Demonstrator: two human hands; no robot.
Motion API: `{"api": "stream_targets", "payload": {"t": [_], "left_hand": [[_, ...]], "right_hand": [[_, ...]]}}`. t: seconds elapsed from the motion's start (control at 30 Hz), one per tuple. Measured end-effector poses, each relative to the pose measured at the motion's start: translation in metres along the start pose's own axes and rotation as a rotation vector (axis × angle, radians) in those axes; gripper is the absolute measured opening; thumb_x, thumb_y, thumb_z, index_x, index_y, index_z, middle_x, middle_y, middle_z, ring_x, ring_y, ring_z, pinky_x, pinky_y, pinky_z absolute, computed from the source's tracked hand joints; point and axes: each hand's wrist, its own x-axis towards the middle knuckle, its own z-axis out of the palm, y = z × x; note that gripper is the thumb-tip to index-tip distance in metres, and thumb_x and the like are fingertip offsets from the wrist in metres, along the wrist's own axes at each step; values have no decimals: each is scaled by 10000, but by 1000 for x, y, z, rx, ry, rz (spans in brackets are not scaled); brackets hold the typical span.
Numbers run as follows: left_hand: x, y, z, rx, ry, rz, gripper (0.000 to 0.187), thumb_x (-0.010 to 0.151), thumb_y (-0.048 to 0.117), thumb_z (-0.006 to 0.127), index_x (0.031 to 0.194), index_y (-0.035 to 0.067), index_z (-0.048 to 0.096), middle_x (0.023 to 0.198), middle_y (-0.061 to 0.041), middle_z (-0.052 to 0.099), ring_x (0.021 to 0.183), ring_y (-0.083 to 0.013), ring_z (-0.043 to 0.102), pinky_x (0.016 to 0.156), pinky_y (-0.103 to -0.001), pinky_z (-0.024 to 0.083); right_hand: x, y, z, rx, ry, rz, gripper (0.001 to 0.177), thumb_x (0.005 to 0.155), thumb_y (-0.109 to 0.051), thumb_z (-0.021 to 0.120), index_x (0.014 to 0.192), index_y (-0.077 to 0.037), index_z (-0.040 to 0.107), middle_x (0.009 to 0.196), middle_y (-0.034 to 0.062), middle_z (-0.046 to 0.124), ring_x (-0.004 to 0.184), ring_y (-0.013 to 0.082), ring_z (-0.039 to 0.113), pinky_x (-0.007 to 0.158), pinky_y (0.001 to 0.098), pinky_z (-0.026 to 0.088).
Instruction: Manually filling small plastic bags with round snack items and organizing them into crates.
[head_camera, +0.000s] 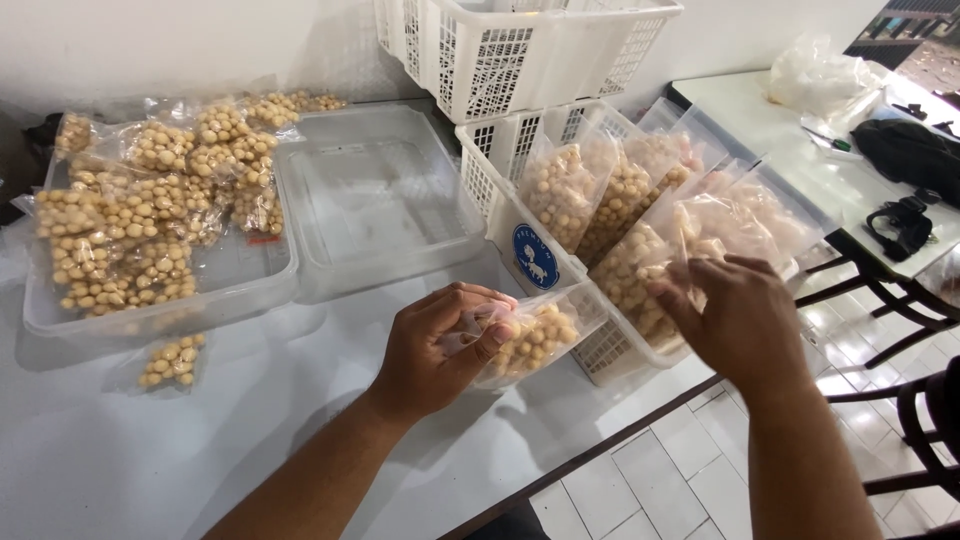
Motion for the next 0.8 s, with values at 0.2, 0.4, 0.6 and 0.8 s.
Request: {"api": "stream_targets", "payload": {"t": [0.2,0.4,0.6,0.8], "left_hand": [[-1,-1,1,-51,4,-17,267,1141,336,745,1171,71,761,1218,-138,874,1156,-276,884,790,-332,781],[0,4,0,8,19,-7,283,1141,367,733,1118,89,781,1193,-107,895,1119,-253,889,827,-334,744],[3,-8,-7,-69,45,41,245,1143,329,803,1117,87,823,1075,-115,870,1089,-306,907,982,-462,744],[5,-7,-11,-92,58,19,238,1146,321,803,1105,89,833,1049,-117,867,1053,-296,902,993,-470,739]], "right_hand": [[39,-11,-44,298,63,28,519,1312,-352,502,1396,34,838,1404,329,824,1210,466,843,991,594,697],[154,27,-33,161,-69,26,462,1190,-346,742,1537,-47,795,1460,182,823,1280,383,791,1050,628,582],[212,72,66,41,-505,163,594,1079,-464,782,1401,26,881,1298,304,914,1269,597,811,1175,666,612],[257,132,113,-192,-184,188,230,1055,-445,798,1134,-307,965,966,79,919,990,434,898,877,545,727]]}}
